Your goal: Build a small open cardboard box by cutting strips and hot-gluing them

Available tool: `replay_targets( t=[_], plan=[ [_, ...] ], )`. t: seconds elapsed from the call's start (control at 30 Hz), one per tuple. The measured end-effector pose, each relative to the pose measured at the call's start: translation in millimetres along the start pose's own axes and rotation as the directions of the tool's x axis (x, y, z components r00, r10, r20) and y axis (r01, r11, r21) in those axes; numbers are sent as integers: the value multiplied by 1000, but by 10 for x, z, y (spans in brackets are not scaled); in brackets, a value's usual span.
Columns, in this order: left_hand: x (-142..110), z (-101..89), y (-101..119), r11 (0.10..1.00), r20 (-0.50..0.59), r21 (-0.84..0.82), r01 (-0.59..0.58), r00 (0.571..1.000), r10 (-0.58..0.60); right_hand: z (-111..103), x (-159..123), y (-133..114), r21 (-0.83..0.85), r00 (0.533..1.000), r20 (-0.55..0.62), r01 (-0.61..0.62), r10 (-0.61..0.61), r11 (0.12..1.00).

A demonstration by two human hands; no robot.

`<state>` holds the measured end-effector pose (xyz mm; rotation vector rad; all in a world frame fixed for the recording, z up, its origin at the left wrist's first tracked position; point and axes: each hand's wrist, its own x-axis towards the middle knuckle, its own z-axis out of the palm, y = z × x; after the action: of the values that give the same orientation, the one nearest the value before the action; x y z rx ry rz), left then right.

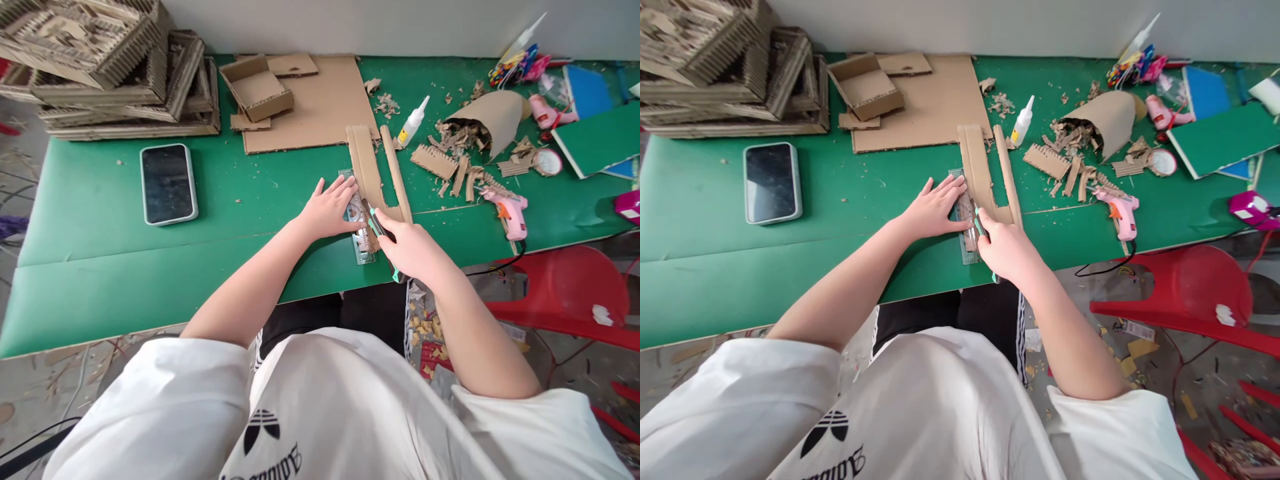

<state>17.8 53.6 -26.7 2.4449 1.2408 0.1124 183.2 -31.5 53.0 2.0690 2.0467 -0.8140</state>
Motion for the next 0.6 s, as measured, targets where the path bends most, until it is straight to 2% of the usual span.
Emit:
replay_targets(
  t=[0.17, 0.6],
  plan=[
    [0, 3, 4, 1000, 2, 8, -1, 1000, 1, -41, 19, 5, 57, 1000, 10, -2, 1, 998],
    [2, 21, -12, 999, 4, 45, -12, 1000, 11, -52, 50, -121, -91, 999, 44, 13, -9, 996]
  ],
)
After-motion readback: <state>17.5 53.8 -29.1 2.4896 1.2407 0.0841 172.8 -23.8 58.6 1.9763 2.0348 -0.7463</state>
